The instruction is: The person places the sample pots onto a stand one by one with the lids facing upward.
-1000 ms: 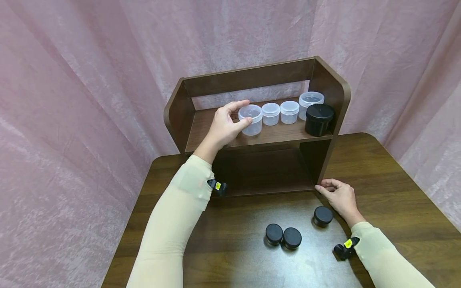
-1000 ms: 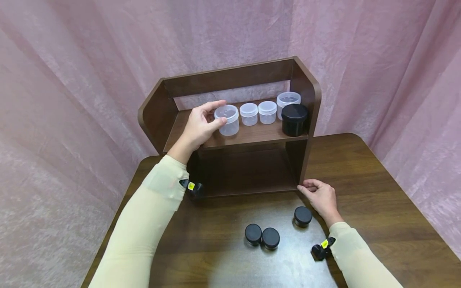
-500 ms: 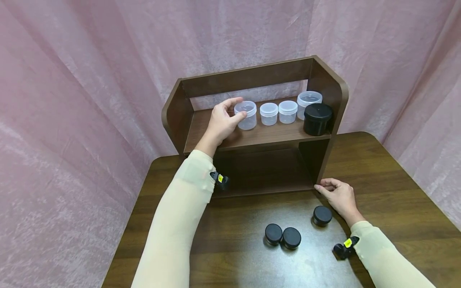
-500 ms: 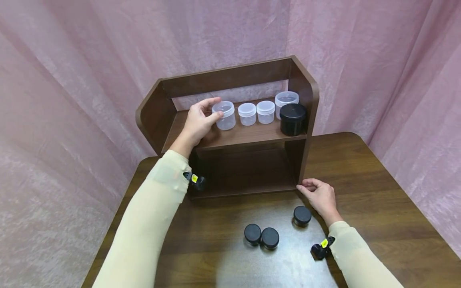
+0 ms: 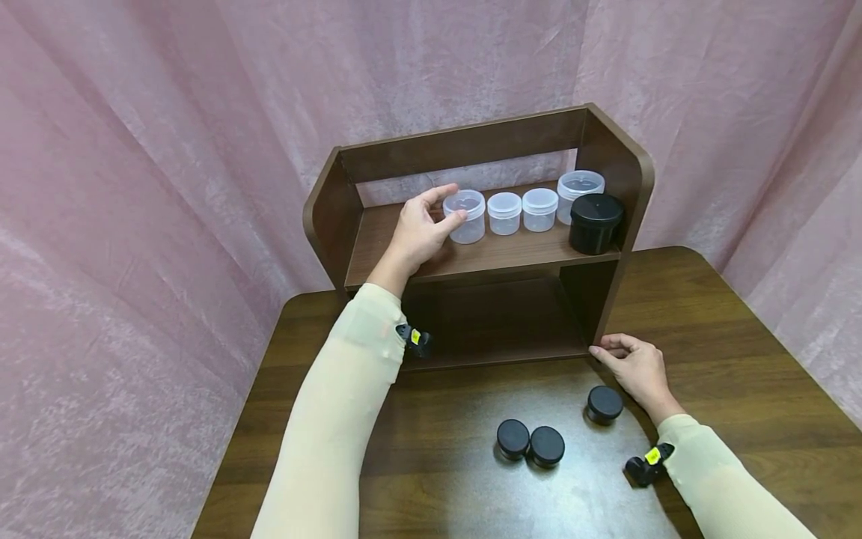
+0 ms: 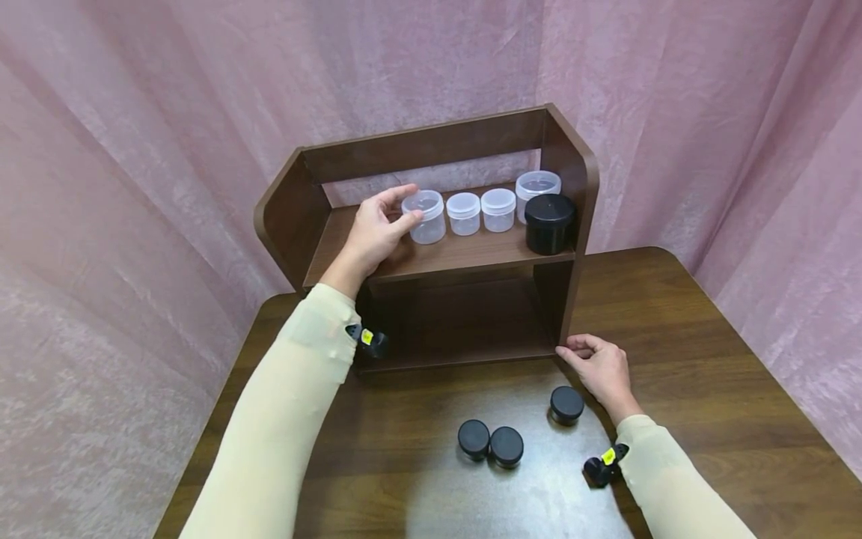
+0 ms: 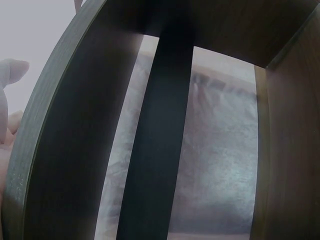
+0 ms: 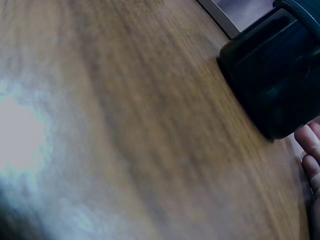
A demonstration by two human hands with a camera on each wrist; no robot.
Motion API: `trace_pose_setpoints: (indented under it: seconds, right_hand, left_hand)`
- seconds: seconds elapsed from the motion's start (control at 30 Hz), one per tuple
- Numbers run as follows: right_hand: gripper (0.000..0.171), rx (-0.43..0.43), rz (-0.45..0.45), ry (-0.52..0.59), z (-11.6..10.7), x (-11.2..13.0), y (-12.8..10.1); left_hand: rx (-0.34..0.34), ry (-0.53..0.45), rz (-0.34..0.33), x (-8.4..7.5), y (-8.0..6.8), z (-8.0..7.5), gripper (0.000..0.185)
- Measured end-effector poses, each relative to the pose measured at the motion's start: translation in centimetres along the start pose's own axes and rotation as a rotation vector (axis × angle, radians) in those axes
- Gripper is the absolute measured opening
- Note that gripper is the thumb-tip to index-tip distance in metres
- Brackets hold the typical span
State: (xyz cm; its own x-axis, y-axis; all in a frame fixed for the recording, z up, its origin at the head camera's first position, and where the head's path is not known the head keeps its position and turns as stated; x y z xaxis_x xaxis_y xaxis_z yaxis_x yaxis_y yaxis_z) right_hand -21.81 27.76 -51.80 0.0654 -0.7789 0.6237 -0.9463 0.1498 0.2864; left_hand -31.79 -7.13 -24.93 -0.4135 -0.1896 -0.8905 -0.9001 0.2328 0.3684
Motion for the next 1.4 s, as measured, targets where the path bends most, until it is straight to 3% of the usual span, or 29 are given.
trace_pose_setpoints:
  seconds: [1.4]
  right_hand:
    - [0.029, -0.008, -0.005, 0.000, -0.18, 0.21, -0.17]
  left_hand:
    - [0.045, 0.005, -0.029, -0.08, -0.21, 0.25, 0.053]
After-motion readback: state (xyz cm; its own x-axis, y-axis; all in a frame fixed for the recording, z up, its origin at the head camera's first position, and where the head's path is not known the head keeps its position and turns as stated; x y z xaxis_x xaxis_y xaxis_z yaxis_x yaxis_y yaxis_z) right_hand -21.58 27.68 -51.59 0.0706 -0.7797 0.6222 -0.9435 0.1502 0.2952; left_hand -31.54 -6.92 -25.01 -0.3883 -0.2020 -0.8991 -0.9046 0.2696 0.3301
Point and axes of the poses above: each hand's wrist, its own y-axis towards the middle knuckle, its own z-axis out of the palm, x = y × z, the point moved 5 cm from there along y, towards the middle knuckle, and after that the axes turned 10 degrees about -y, right-handed, at the moved point
